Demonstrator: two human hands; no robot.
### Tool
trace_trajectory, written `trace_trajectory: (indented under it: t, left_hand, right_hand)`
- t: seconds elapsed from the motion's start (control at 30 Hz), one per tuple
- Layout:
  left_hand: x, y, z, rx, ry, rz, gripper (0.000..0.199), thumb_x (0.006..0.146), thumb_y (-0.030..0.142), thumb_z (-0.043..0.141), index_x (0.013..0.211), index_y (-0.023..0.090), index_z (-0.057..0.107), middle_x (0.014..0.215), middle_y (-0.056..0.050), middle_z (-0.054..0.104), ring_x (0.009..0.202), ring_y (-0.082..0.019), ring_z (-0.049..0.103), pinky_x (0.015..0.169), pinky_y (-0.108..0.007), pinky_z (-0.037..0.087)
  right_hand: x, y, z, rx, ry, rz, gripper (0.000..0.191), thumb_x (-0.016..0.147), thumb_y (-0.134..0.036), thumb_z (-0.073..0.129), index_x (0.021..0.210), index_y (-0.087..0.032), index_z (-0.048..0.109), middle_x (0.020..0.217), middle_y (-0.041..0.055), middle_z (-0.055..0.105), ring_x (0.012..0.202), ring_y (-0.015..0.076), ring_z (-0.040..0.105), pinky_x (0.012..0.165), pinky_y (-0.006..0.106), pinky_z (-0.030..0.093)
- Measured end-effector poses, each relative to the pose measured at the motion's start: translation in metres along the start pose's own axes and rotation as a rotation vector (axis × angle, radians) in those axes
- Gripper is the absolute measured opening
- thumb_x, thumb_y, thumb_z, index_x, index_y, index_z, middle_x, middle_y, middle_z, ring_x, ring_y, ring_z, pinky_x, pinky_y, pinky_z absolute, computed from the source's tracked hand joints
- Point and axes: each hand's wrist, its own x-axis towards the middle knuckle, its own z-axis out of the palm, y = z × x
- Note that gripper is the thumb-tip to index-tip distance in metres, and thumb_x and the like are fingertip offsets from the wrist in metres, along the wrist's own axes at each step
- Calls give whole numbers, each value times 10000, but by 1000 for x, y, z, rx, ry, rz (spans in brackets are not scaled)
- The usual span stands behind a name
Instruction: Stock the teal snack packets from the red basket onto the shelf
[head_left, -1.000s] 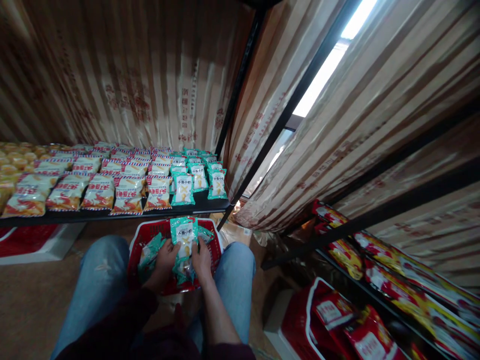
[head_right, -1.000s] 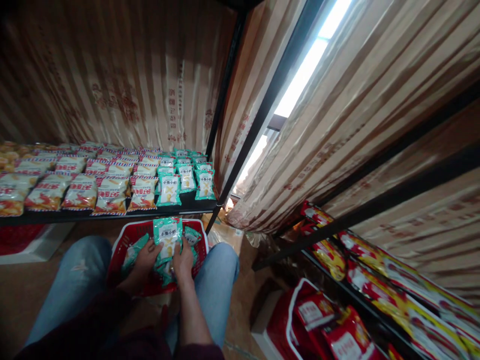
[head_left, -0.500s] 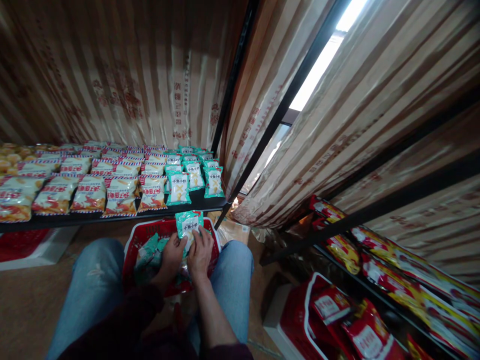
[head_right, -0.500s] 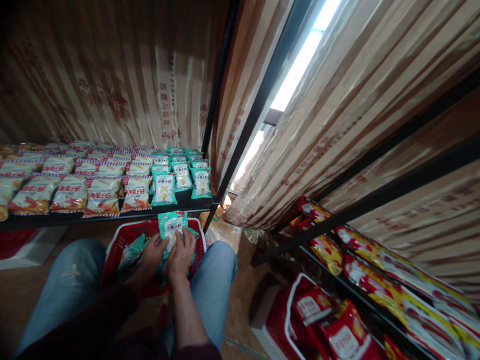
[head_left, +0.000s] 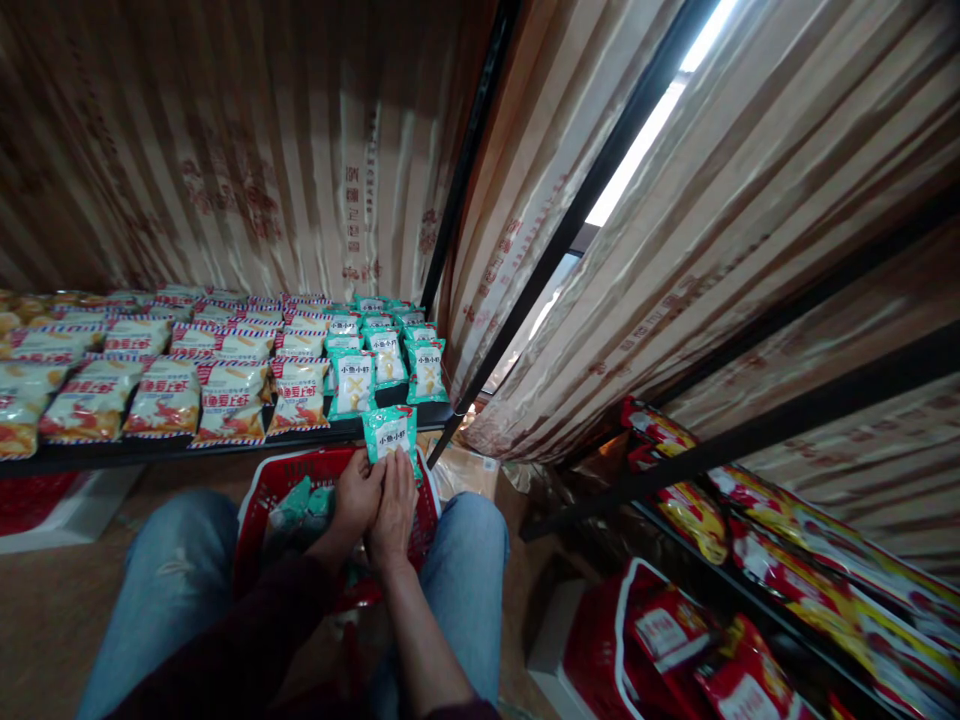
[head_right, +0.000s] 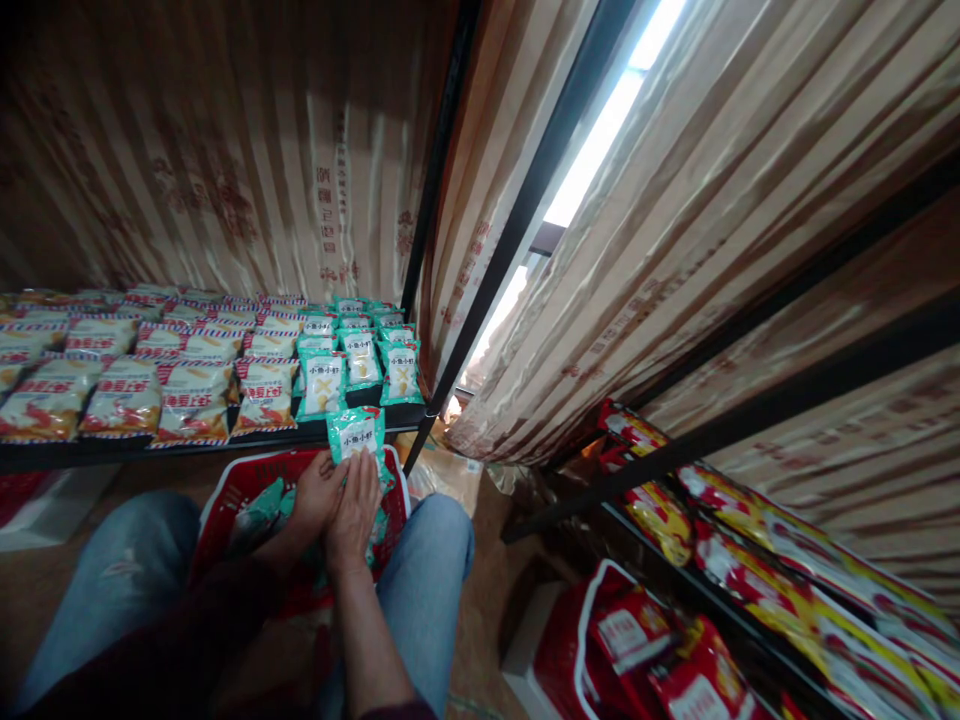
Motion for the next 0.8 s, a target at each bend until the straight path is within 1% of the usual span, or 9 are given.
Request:
trace_trajectory:
  t: [0.17,0.33,0.47,0.63,0.8]
  left_hand:
    - [11,6,10,-18,-29,-3,254,696,333,672,886,175,612,975,-89,708,900,-208,659,832,-317,498]
    - [26,15,25,-11,-38,35,224,723,318,637,893,174,618,963,-81,712,879,-200,660,832,-312,497]
    - [41,16,36,-22,-64,58,231,722,322,638,905,182,627,955,-69,716,888,-200,659,826,-305,498]
    - [57,13,50,32,-19,46,216,717,303,650,903,195,635,923,-61,720,903,-201,656,819,-296,496]
    - [72,16,64,92,-7,91,182,741,302,629,893,203,638,871,-47,719,863,-186,658,799,-284,494]
  right_hand:
    - [13,7,1,-16,3,-21,513,917,-167,304,1429,-172,272,1456,147,343,1371,235,255,1041,487,312]
    - [36,8,-5,-7,54,-64,535,910,-174,312,1439,-151,239,1457,152,338,1384,230,216,1056,483,304]
    - [53,13,-7,0,83,-87,549,897,-184,323,1438,-142,240,1452,158,343,1386,238,208,1067,496,288]
    - [70,23,-7,-23,85,-103,565,888,-176,327,1442,-138,221,1468,149,318,1392,228,190,1072,486,287]
    - [91,30,-7,-5,109,-112,557,890,-174,329,1436,-119,235,1471,152,311,1396,216,173,1083,482,276]
